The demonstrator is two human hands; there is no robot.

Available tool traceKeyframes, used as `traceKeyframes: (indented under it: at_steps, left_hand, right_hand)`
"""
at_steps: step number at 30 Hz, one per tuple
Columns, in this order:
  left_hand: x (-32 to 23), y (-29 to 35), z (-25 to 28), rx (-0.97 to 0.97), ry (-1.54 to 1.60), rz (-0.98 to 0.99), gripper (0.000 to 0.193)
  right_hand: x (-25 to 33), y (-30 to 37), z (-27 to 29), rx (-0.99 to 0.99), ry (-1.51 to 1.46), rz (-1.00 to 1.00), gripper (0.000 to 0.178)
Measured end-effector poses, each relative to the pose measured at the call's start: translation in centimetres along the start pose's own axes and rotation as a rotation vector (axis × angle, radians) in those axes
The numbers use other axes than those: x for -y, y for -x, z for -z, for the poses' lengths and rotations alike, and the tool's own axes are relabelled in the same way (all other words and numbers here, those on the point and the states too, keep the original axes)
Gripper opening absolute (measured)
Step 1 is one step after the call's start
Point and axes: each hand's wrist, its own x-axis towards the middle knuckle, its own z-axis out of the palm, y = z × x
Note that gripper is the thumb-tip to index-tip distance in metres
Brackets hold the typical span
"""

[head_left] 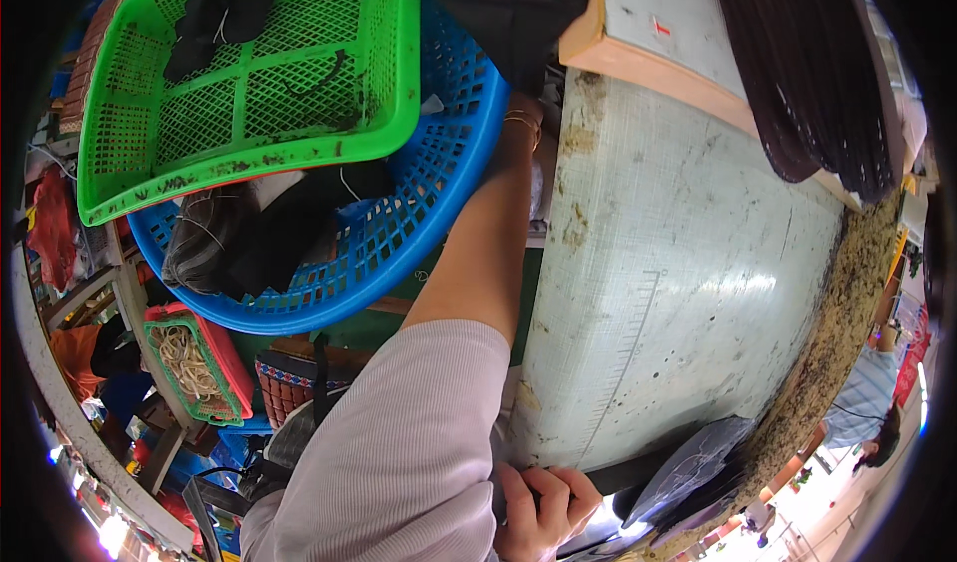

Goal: The person presses lining pieces onto shoe upper cutouts by hand and stacks the assembled parts. They then retrieve additional materials from a nearby table and walk down the workshop aisle.

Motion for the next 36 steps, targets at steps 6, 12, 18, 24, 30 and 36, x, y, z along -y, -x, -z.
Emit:
traceKeyframes:
  at_steps: [6,12,18,24,30,36]
  left_hand:
    - [7.0,4.4,-0.8,-0.02,0.087,0.062,0.027]
    - [13.4,13.6,-3.7,0.007,0.161,0.095,0.027]
    - [19.5,24.2,-5.8,0.021,0.231,0.124,0.027]
    - [26.5,34.2,-6.4,0.003,0.298,0.12,0.027]
    - [30.8,34.9,-5.1,-0.077,0.414,-0.148,0.026]
    - [20.1,22.4,-0.6,0.004,0.522,-0.971,0.026]
  right_hand:
    - [0.4,-0.5,0.0,-0.06,0.002,-0.028,0.03]
    - [0.3,-0.6,0.0,-0.08,-0.028,-0.031,0.029]
    - [0.3,-0.2,-0.3,-0.095,-0.049,-0.037,0.029]
    - [1.6,-1.0,0.4,-0.057,-0.081,-0.087,0.028]
    - [1.3,0.1,0.3,-0.191,-0.039,-0.025,0.045]
    - [-0.7,0.3,-1.1,-0.387,-0.323,0.038,0.031]
